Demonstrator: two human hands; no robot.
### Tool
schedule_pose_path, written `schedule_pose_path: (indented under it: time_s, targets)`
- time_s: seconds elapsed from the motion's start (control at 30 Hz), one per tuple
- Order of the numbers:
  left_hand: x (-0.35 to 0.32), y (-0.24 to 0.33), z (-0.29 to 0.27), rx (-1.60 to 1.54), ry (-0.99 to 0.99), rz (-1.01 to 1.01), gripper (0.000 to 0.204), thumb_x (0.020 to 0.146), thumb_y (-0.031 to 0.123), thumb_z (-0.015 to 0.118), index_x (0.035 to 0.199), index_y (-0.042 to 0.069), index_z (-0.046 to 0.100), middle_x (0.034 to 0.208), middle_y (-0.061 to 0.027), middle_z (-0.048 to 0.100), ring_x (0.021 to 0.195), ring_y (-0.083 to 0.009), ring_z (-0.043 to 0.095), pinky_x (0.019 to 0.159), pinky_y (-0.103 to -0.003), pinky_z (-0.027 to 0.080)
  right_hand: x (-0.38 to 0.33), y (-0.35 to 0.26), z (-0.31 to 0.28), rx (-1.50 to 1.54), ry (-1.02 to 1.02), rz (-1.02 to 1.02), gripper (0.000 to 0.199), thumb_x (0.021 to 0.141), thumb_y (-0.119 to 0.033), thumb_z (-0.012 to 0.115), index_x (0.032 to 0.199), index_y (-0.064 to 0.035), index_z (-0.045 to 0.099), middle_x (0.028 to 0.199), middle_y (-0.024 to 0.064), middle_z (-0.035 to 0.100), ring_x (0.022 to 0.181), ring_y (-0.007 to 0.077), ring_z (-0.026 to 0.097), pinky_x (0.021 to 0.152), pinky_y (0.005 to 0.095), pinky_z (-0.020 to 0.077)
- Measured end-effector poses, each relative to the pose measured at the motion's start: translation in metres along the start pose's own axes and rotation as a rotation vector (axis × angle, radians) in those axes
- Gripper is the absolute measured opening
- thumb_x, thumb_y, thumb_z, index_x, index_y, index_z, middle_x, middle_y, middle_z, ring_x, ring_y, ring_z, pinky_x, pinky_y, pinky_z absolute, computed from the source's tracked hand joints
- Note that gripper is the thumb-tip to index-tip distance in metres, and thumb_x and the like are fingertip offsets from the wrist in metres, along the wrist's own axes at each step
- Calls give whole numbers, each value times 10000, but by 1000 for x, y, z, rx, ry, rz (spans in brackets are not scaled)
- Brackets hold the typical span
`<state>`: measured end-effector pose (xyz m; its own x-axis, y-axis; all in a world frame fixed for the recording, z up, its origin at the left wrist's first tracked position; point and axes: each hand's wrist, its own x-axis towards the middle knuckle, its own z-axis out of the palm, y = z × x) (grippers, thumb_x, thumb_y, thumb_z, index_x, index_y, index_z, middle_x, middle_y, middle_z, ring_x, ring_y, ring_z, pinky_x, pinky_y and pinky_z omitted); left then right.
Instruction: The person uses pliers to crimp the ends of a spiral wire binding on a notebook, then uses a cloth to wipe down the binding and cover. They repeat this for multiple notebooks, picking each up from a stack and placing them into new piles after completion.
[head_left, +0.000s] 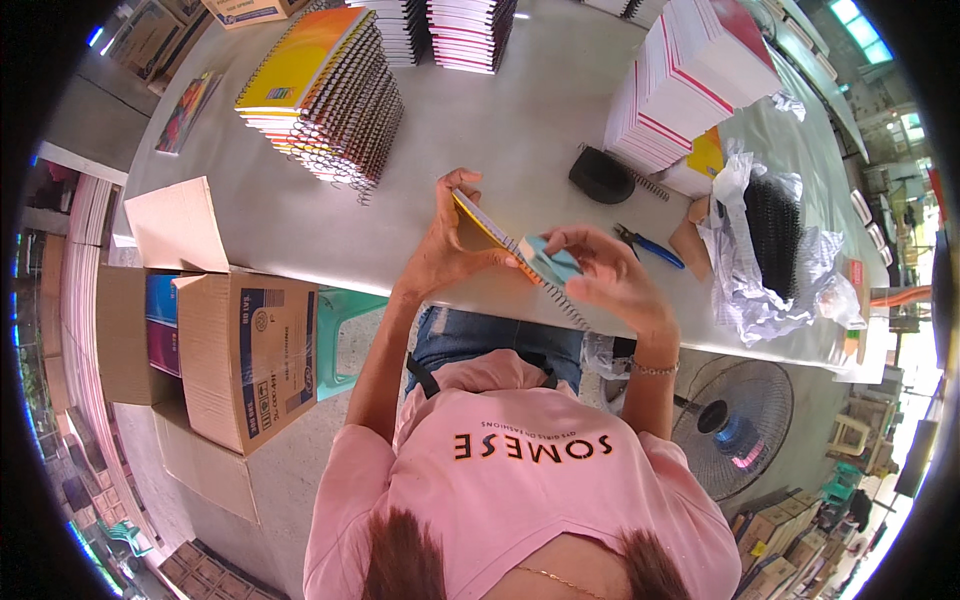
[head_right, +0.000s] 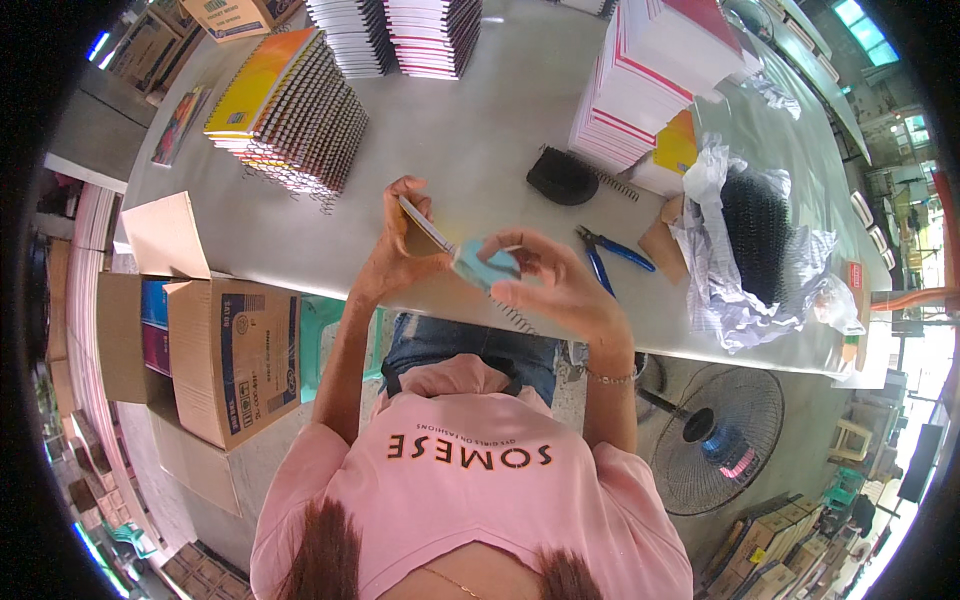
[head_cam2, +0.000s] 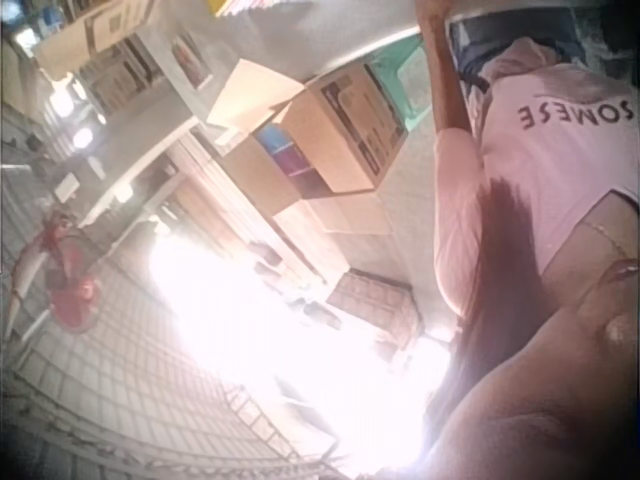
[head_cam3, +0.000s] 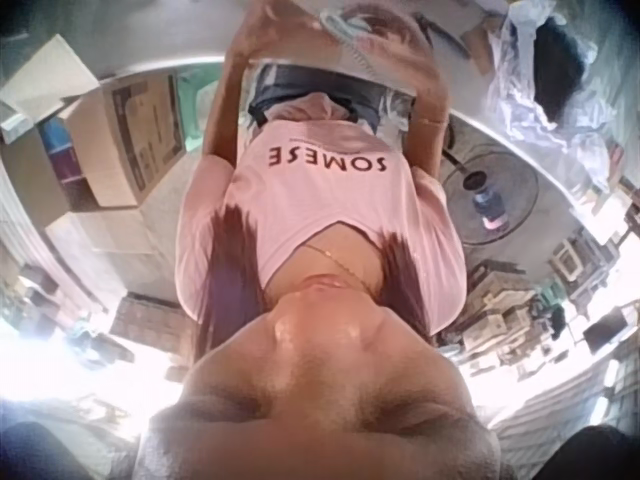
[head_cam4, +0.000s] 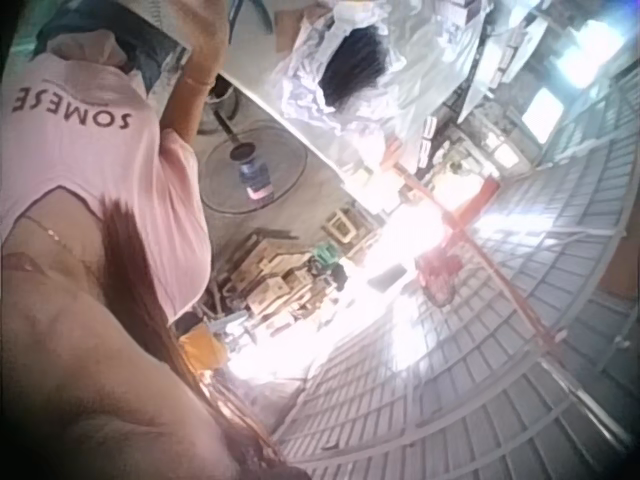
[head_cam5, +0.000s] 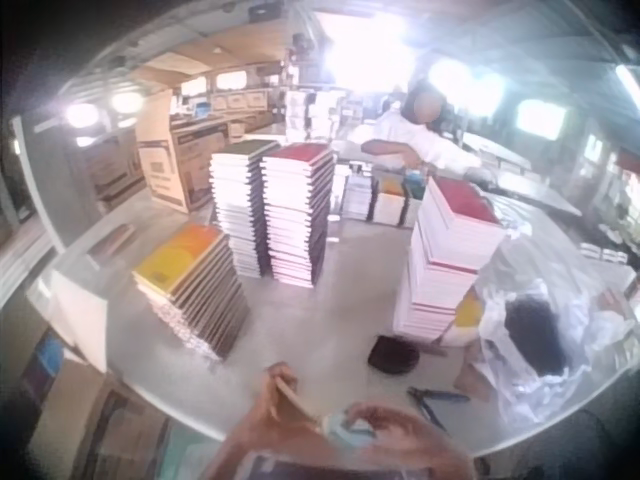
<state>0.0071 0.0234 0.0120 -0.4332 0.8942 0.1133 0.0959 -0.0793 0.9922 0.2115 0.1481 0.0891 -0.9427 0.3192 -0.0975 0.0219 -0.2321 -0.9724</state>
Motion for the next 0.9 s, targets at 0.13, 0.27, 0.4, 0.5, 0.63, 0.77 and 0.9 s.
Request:
schedule_pose_path:
  time_s: [0.13,0.27,0.4,0.5,0.63,0.77,0.9]
  targets:
    - [-4,-5,-5,62,-36,-8,1040,550,185,965,1334,103,287,1132,-58,397,1045,-196,431,935,-332,403,2,-12,9,-478,26,-68,445,772,-281,810,1112,-49,641,1051,59,583,1030,154,522,909,310,415]
    - [-3,2,-6,17,-42,21,943,631,211,931,1324,103,301,1125,-63,396,1041,-182,439,917,-315,412,12,-9,9,-789,166,-81,444,766,-277,807,1105,-46,638,1034,88,573,1072,195,509,909,313,419]
    - [-2,6,-4,5,-46,-8,833,718,211,881,1315,104,310,1150,-58,387,1070,-174,424,935,-294,386,15,-9,2,-778,341,-81,413,807,-243,783,1134,-44,626,1094,73,580,1037,145,525,842,265,453]
    - [-1,-6,-5,-87,-33,-20,754,764,186,845,1298,105,319,1159,-54,389,1070,-164,425,935,-283,380,13,-2,-16,-98,-15,109,396,850,-226,756,1171,-48,608,1086,34,594,949,82,544,788,226,463]
    - [-2,-7,-6,-26,-41,62,662,795,169,820,1246,112,339,1145,-56,404,1064,-146,440,921,-278,392,10,10,-16,-21,64,84,406,869,-224,745,1200,-47,591,1014,-16,600,861,34,542,769,207,450]
    - [-4,-7,-4,-71,-49,139,602,800,136,811,1200,121,361,1097,-49,428,1062,-137,446,924,-279,387,8,12,-16,-97,120,99,423,866,-232,750,1208,-42,587,1009,-15,598,854,34,543,762,201,442]
    - [-8,-2,-6,-70,-52,137,597,796,96,803,1207,127,371,1054,-39,449,1057,-145,470,929,-292,389,5,5,-12,-167,87,108,429,861,-240,754,1205,-44,588,1015,-5,600,868,36,544,763,197,439]
